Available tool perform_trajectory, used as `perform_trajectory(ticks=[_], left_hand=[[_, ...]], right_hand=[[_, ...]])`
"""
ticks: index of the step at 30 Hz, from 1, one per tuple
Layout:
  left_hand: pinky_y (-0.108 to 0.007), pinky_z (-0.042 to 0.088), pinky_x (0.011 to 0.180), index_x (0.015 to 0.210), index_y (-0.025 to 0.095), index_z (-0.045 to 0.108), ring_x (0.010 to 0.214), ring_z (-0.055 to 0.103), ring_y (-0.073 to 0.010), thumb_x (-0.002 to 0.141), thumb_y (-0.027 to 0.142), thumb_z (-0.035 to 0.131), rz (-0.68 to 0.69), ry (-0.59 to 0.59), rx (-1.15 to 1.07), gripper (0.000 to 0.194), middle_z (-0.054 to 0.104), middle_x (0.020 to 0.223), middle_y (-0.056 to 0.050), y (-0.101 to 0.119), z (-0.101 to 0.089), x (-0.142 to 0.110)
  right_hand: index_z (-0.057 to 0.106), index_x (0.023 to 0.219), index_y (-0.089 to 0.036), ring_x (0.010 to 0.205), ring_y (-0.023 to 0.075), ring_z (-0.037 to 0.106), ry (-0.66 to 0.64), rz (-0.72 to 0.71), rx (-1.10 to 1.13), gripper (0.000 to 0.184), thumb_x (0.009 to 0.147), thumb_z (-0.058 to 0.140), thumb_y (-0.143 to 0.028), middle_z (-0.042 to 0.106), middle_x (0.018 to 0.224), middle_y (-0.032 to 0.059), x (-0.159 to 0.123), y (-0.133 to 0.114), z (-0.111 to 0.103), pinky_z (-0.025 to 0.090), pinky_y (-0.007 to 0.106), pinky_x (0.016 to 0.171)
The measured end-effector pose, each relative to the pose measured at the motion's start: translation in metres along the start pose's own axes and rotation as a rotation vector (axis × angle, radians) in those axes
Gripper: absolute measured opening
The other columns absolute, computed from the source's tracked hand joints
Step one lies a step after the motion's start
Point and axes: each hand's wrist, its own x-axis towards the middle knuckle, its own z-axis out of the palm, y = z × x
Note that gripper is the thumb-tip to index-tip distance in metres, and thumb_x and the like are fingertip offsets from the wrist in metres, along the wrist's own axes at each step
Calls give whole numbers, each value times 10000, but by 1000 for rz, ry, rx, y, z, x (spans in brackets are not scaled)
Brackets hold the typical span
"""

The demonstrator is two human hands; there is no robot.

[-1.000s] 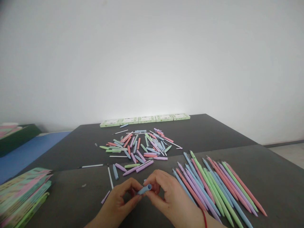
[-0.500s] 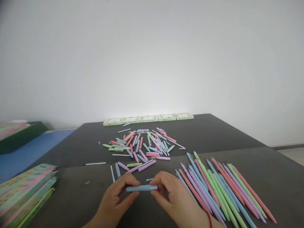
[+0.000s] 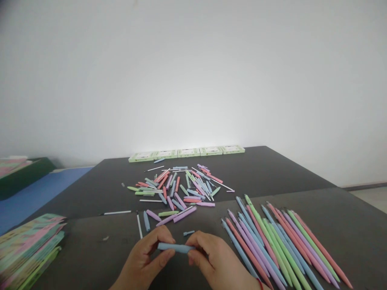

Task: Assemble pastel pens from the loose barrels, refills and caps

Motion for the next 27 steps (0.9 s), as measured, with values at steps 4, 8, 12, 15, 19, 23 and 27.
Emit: perform_trajectory(ticks=[4,8,12,15,19,23,27], left_hand=[[-227,363,599,768,176,593,647,484,-139,836,360,593,-58,-52,-19,196,519,696,9,-3,-3,4],[-217,361,581,770,178,632,624,473,-129,803,402,632,-149,-16,-176,227,529,673,13,-6,-1,5],[-202,320,509,821,175,663,533,407,-99,799,458,625,-220,-86,-294,286,484,607,34,-9,4,4],[-203,321,504,772,161,636,523,402,-97,809,510,589,-262,-55,-314,354,457,596,37,-10,5,4],[-213,360,526,705,162,563,523,428,-98,811,549,560,-300,63,-354,402,448,618,40,-13,5,7],[-202,307,448,686,164,520,433,389,-81,808,608,514,-383,26,-381,460,423,540,58,-20,8,8],[-189,229,398,671,161,519,382,329,-57,767,665,514,-436,11,-384,513,417,505,66,-25,11,10]], right_hand=[[589,753,-192,699,118,564,-32,55,109,133,860,516,-160,601,726,-33,1,2,4,392,195,627],[587,782,-172,615,114,547,-105,117,341,144,873,482,-213,589,664,-21,6,8,13,419,197,583],[603,816,-156,566,111,541,-167,164,362,194,887,454,-258,624,664,1,9,9,18,419,197,544],[636,837,-174,611,113,581,-152,129,166,193,879,452,-212,674,718,3,8,4,11,414,190,572],[656,844,-210,668,125,616,-68,64,-151,196,875,464,-195,689,717,-19,14,-2,-15,392,205,616],[664,844,-208,664,144,614,-12,89,-449,180,853,485,-194,693,720,-7,44,11,-54,378,221,601],[680,850,-177,682,163,611,23,147,-619,193,833,489,-152,701,760,31,83,35,-86,376,240,602]])
